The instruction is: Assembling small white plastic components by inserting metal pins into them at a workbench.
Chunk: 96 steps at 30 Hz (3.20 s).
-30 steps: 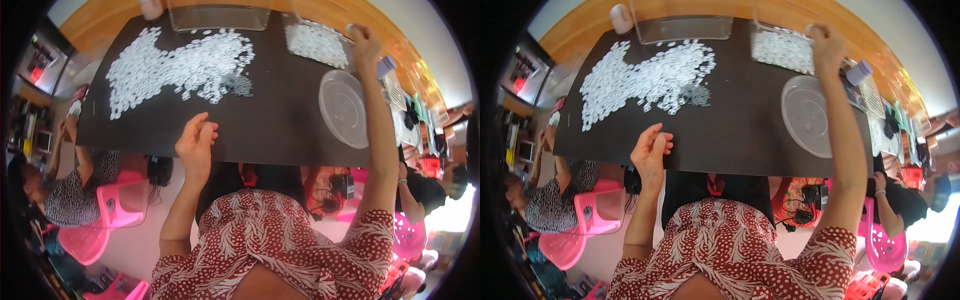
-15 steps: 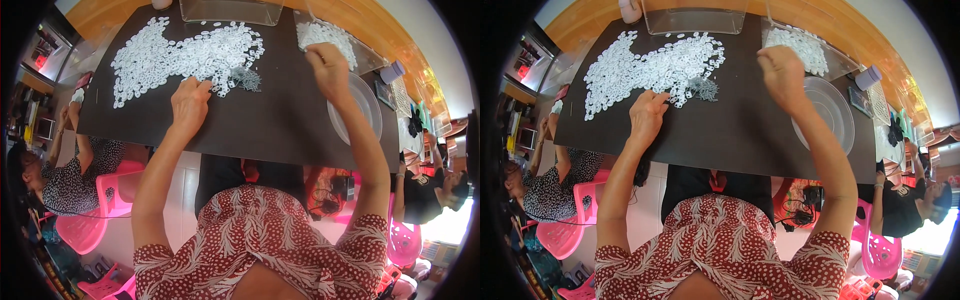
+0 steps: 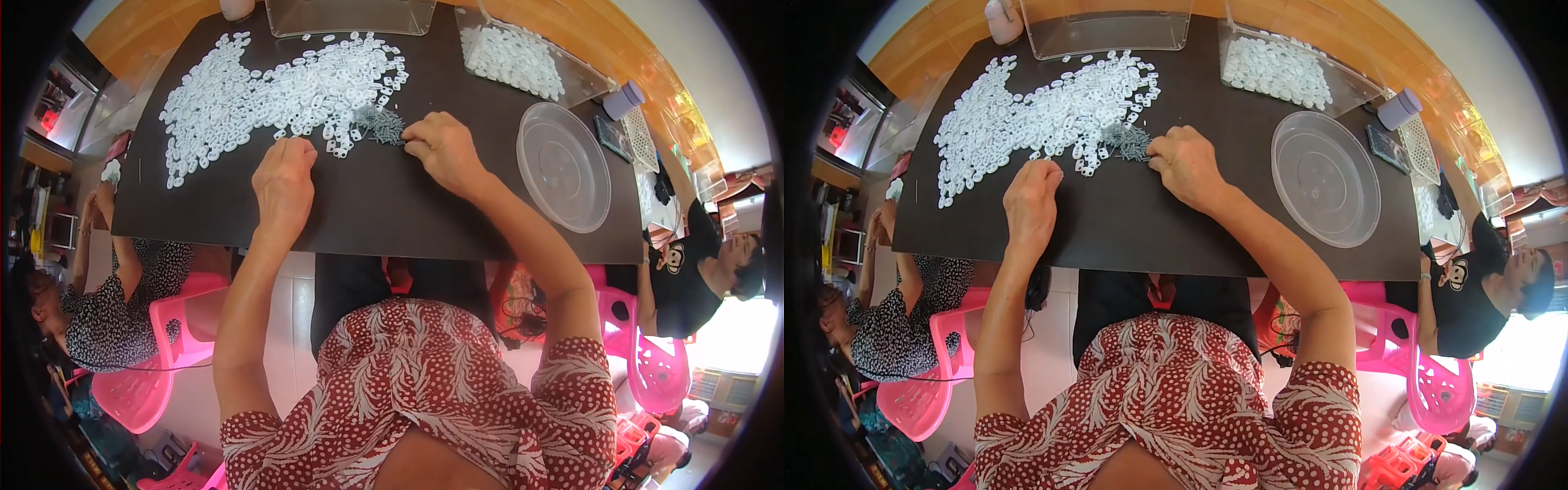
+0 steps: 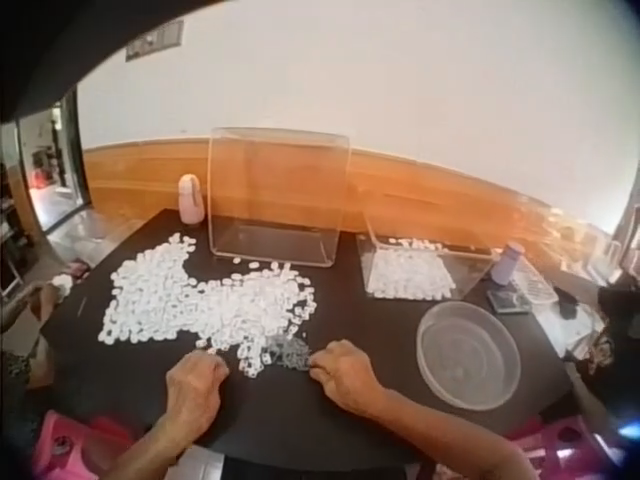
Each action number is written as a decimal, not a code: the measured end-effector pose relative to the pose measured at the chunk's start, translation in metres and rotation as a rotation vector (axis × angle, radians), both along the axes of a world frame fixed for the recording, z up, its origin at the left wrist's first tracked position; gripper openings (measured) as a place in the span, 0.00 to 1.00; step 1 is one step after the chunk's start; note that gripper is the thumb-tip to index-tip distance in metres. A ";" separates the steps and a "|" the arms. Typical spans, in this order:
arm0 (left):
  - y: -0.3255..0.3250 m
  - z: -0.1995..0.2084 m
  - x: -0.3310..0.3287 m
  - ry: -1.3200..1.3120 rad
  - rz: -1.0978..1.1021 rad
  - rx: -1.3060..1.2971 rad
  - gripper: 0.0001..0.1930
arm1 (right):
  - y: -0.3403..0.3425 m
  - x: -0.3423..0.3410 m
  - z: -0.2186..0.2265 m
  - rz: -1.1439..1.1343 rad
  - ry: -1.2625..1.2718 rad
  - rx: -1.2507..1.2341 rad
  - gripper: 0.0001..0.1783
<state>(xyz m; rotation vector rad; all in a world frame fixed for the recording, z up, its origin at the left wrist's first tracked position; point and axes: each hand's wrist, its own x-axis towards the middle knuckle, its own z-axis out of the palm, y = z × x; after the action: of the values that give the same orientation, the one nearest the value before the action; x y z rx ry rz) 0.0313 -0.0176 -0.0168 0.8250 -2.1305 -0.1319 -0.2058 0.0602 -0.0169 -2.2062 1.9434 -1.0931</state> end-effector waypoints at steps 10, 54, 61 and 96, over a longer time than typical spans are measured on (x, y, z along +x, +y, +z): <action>0.057 0.001 -0.007 0.333 -0.151 0.530 0.03 | 0.010 0.005 0.001 0.035 0.072 -0.094 0.07; 0.113 0.003 -0.035 0.755 -0.369 1.241 0.08 | 0.088 0.071 0.021 0.091 -1.075 0.182 0.05; 0.117 0.009 -0.032 0.656 -0.282 1.178 0.05 | 0.089 0.074 0.017 0.019 -0.951 0.166 0.06; 0.121 -0.011 -0.033 0.877 -0.222 1.033 0.07 | 0.073 0.098 0.009 -0.048 -0.479 0.052 0.01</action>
<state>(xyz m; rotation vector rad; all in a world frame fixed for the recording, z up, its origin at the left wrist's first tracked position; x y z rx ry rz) -0.0013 0.1035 -0.0280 0.8293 -1.2007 -1.4982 -0.1078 0.1335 -0.0077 -1.6731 1.7916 -1.3982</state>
